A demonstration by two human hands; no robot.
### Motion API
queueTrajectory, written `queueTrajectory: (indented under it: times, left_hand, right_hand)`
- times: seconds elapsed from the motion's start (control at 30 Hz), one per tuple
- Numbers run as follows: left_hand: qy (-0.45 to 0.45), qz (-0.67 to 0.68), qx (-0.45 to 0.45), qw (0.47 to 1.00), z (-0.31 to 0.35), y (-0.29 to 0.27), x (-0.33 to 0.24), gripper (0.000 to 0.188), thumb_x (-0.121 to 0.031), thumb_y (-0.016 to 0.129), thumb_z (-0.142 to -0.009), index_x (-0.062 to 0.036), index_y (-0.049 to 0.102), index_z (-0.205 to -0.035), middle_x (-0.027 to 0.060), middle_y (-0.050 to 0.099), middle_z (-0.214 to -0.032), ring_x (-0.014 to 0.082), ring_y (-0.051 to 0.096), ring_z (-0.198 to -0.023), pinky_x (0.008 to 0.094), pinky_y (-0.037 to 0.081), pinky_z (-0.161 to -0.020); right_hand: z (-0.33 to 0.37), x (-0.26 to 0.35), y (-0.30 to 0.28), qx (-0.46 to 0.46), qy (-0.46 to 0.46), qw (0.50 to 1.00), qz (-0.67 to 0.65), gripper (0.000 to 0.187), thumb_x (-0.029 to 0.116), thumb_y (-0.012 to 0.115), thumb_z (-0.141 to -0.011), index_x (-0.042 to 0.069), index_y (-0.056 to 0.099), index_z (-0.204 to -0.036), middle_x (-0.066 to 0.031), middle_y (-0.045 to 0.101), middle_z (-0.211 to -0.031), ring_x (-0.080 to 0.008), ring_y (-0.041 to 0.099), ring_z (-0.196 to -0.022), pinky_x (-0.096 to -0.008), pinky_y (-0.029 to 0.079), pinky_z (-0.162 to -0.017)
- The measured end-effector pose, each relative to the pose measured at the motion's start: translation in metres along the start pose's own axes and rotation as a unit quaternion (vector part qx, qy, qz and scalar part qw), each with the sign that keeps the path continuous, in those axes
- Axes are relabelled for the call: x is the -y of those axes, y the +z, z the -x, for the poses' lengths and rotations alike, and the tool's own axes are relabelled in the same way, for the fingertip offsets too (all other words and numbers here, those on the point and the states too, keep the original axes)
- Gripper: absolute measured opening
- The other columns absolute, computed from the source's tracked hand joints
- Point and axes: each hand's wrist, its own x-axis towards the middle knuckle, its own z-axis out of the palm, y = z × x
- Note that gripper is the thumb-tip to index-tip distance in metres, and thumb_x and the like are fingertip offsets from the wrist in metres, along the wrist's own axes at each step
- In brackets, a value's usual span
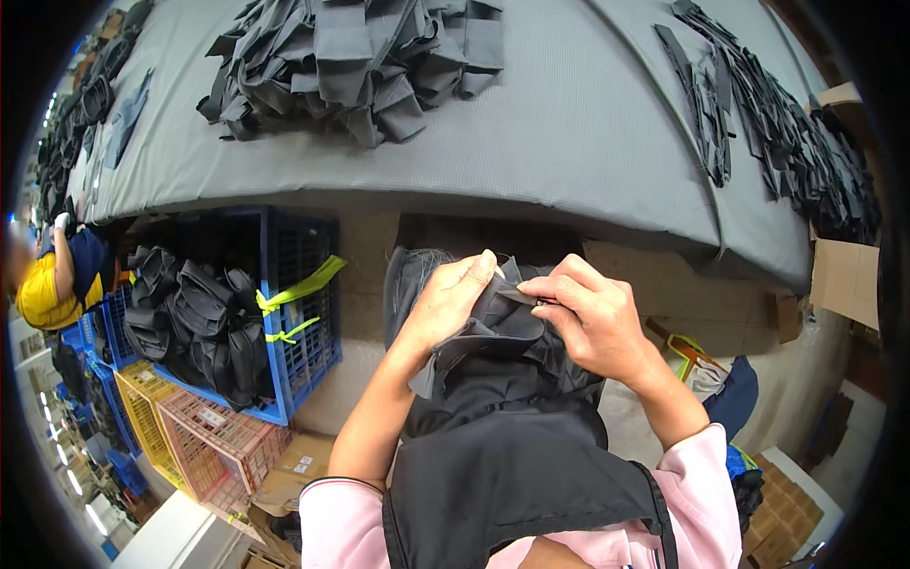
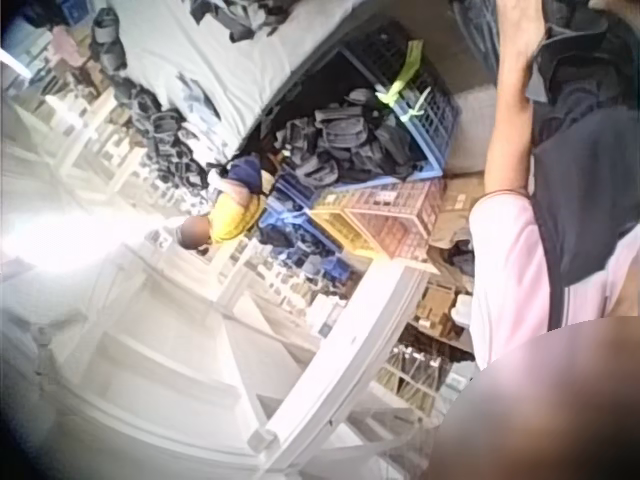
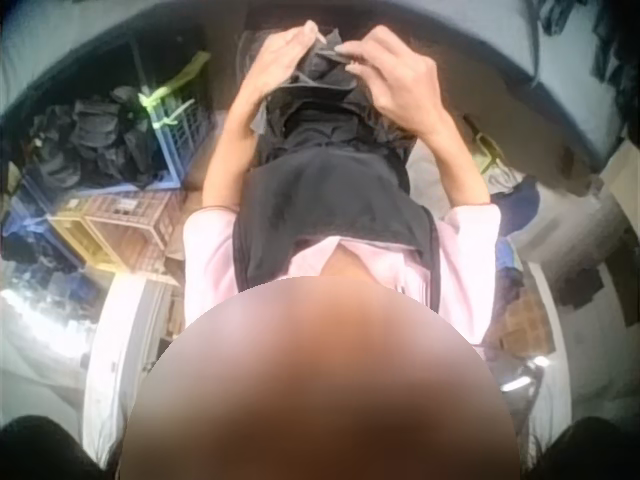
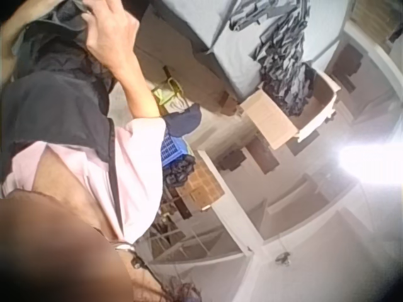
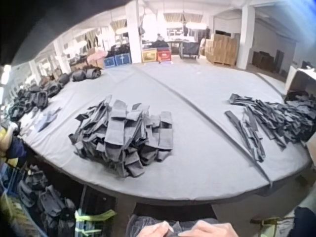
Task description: Using snips to trim excess threads or material from small fabric components in a manufacturing setting.
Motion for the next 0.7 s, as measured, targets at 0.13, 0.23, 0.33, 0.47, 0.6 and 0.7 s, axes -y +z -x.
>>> queueTrajectory:
  times: [0.13,0.23,0.33,0.47,0.6,0.7]
  left_hand:
    - [-0.024,-0.030,0.012,0.999,0.005,-0.004,-0.007,0.044,-0.042,0.041,-0.097,-0.0032,0.057,-0.082,-0.0045,0.049,-0.072,0.0048,0.042,-0.068,0.0219,0.038,-0.063]
    - [-0.003,-0.027,0.035,0.999,0.007,-0.004,-0.006,0.045,-0.043,0.041,-0.097,-0.0031,0.057,-0.083,-0.0039,0.050,-0.072,0.0054,0.043,-0.068,0.0222,0.039,-0.064]
    - [-0.016,-0.022,0.039,0.999,0.007,-0.004,-0.004,0.046,-0.044,0.041,-0.097,-0.0032,0.058,-0.084,-0.0034,0.051,-0.072,0.0057,0.043,-0.069,0.0221,0.039,-0.065]
    - [0.001,-0.013,0.053,0.999,0.007,-0.004,-0.001,0.046,-0.043,0.041,-0.097,-0.0025,0.058,-0.084,-0.0029,0.052,-0.074,0.0057,0.044,-0.071,0.0223,0.039,-0.067]
    - [-0.013,0.011,0.068,0.998,0.006,-0.002,-0.003,0.045,-0.042,0.042,-0.097,-0.0019,0.058,-0.084,-0.0027,0.052,-0.074,0.0058,0.044,-0.072,0.0225,0.040,-0.068]
    - [0.000,0.000,0.054,0.999,0.005,0.002,0.000,0.045,-0.042,0.041,-0.097,-0.0020,0.058,-0.084,-0.0029,0.051,-0.073,0.0055,0.043,-0.070,0.0222,0.039,-0.066]
  right_hand:
    - [-0.013,0.001,-0.013,0.067,-0.078,0.993,0.057,0.028,0.002,0.070,-0.064,0.009,0.064,-0.091,-0.0030,0.057,-0.079,-0.0217,0.056,-0.067,-0.0320,0.046,-0.062]
    - [-0.019,-0.005,-0.014,0.099,-0.141,0.978,0.115,0.029,0.001,0.070,-0.060,0.010,0.065,-0.087,-0.0004,0.059,-0.079,-0.0212,0.054,-0.073,-0.0328,0.044,-0.066]
    - [-0.024,-0.006,-0.013,0.109,-0.191,0.969,0.109,0.027,0.002,0.068,-0.062,0.011,0.064,-0.088,0.0004,0.058,-0.081,-0.0209,0.053,-0.074,-0.0327,0.043,-0.064]
    - [-0.025,-0.007,-0.013,0.126,-0.187,0.969,0.101,0.028,0.002,0.067,-0.063,0.011,0.064,-0.089,0.0007,0.056,-0.081,-0.0203,0.052,-0.074,-0.0327,0.042,-0.063]
    - [-0.026,-0.011,-0.014,0.149,-0.186,0.969,0.070,0.028,0.003,0.068,-0.062,0.010,0.064,-0.089,0.0004,0.055,-0.078,-0.0202,0.051,-0.072,-0.0327,0.040,-0.061]
    - [-0.026,-0.013,-0.011,0.147,-0.180,0.972,0.032,0.028,0.003,0.068,-0.062,0.010,0.064,-0.089,0.0003,0.056,-0.078,-0.0201,0.051,-0.072,-0.0319,0.040,-0.061]
